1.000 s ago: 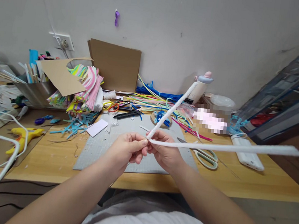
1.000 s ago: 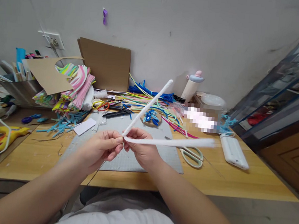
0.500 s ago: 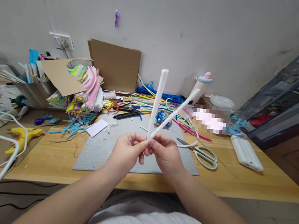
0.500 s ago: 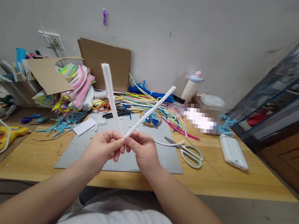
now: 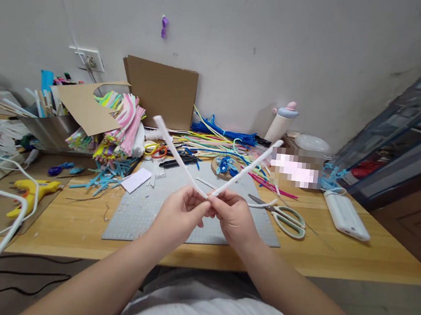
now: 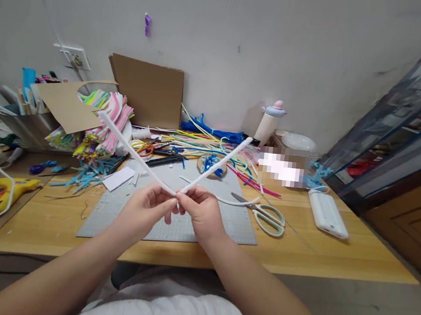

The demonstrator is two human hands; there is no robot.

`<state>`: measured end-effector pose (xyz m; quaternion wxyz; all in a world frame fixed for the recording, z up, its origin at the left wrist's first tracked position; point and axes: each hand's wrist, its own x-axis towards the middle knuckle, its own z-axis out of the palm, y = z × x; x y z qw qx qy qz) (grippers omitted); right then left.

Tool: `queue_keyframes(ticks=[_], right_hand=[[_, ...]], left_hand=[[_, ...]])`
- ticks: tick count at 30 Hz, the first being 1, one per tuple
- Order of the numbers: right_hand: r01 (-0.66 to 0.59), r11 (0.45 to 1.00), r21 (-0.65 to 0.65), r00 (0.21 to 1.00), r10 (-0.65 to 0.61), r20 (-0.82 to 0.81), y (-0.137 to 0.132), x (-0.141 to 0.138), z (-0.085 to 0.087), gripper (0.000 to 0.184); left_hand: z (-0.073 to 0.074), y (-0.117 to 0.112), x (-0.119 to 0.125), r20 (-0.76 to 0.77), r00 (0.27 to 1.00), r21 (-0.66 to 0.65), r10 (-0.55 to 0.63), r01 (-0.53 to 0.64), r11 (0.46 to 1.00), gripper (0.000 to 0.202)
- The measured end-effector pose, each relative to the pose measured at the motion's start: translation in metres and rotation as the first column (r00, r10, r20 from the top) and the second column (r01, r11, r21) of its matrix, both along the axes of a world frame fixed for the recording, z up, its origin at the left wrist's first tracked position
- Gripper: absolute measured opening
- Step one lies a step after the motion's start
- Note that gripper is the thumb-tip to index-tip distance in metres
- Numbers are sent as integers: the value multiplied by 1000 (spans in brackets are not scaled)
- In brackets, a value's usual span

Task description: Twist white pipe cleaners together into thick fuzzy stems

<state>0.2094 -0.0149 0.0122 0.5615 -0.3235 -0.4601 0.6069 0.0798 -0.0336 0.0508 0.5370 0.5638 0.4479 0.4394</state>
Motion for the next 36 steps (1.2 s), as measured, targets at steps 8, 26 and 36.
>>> queue_keyframes(ticks=[8,26,36], right_hand=[[-136,969,207,790,-20,612,-15,20,24,15],[-495,781,-382,811,572,119,-18,54,29,25],[-825,439,-357,549,773,-317,-27,52,37,15]], left_hand=[[7,7,-18,-314,948,159,46,4,987,20],[-18,-21,-36,92,776,786,624,-441,433,14],[-10,-16,-11,-149,988,670,-49,137,729,13]])
